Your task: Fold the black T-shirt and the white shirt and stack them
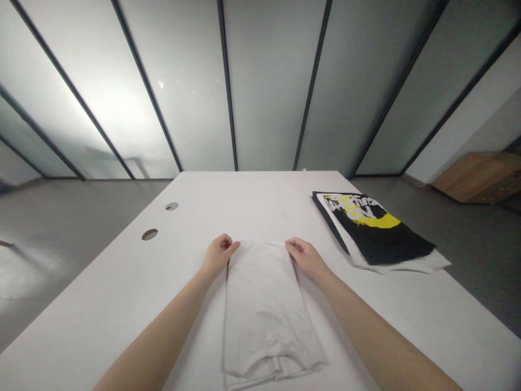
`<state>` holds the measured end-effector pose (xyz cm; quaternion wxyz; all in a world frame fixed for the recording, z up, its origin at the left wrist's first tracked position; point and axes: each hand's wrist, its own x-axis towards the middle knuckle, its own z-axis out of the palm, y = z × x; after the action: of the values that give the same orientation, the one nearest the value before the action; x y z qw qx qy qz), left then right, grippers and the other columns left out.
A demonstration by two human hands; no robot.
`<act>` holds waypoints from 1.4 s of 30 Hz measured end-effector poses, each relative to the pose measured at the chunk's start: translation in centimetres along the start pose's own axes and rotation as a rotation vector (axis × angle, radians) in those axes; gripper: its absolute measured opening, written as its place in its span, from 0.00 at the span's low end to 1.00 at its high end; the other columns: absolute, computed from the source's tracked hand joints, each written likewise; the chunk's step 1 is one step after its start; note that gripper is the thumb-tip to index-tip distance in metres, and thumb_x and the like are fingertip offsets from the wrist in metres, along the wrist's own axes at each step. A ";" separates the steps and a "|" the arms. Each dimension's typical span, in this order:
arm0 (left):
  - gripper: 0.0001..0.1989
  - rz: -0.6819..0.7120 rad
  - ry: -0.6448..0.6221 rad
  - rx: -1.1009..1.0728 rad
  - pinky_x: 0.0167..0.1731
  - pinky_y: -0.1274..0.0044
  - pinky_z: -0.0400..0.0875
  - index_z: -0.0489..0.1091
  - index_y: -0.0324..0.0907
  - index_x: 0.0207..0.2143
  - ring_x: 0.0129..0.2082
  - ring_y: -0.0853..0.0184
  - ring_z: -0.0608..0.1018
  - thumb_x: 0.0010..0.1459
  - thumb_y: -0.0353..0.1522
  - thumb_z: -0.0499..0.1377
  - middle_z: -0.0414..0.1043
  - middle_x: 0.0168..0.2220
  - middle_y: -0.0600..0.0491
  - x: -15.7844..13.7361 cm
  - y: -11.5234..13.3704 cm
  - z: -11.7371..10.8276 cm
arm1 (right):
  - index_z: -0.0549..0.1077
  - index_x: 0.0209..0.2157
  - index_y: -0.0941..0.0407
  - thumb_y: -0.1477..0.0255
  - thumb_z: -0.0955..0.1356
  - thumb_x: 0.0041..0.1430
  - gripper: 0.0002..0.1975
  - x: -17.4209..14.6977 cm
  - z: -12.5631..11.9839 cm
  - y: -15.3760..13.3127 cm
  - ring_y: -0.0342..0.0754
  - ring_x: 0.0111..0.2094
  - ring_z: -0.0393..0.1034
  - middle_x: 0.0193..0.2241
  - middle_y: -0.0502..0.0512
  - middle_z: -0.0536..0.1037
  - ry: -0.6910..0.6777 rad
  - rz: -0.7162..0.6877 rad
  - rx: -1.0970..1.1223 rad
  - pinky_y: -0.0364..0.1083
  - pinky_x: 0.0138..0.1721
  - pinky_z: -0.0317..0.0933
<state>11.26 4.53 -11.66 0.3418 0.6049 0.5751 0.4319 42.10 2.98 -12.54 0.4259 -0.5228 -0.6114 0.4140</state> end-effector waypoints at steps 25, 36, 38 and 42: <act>0.20 -0.142 0.006 -0.096 0.33 0.73 0.71 0.71 0.43 0.40 0.32 0.62 0.81 0.49 0.45 0.68 0.82 0.37 0.48 0.7 -1.9 -0.1 | 0.75 0.57 0.53 0.66 0.65 0.64 0.22 0.4 0.8 0.7 0.51 0.37 0.77 0.44 0.56 0.83 0.221 -0.022 -0.418 0.51 0.47 0.70; 0.26 -0.051 -0.135 0.043 0.28 0.77 0.62 0.67 0.43 0.56 0.23 0.69 0.71 0.59 0.45 0.64 0.65 0.24 0.63 -0.2 -0.3 -0.8 | 0.74 0.55 0.59 0.56 0.70 0.63 0.26 -1.8 3.7 -2.0 0.66 0.53 0.69 0.51 0.70 0.74 0.127 -0.013 -0.937 0.57 0.55 0.61; 0.23 0.024 -0.153 0.067 0.27 0.77 0.59 0.70 0.43 0.55 0.22 0.70 0.67 0.61 0.42 0.61 0.58 0.22 0.65 -0.4 0.0 -0.8 | 0.73 0.54 0.57 0.52 0.69 0.63 0.26 -1.7 3.3 -2.3 0.64 0.49 0.73 0.48 0.69 0.75 0.114 0.054 -0.973 0.55 0.49 0.64; 0.18 0.158 -0.145 0.086 0.31 0.76 0.65 0.76 0.44 0.52 0.26 0.67 0.71 0.63 0.39 0.58 0.67 0.25 0.60 -0.6 0.3 -0.5 | 0.74 0.53 0.52 0.50 0.64 0.69 0.24 -1.2 2.1 -2.4 0.59 0.44 0.76 0.46 0.64 0.77 0.062 0.123 -0.982 0.51 0.39 0.62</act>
<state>10.89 3.89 -11.30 0.3211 0.6921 0.5175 0.3875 39.50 1.38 -10.95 0.1220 -0.7090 -0.6892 0.0858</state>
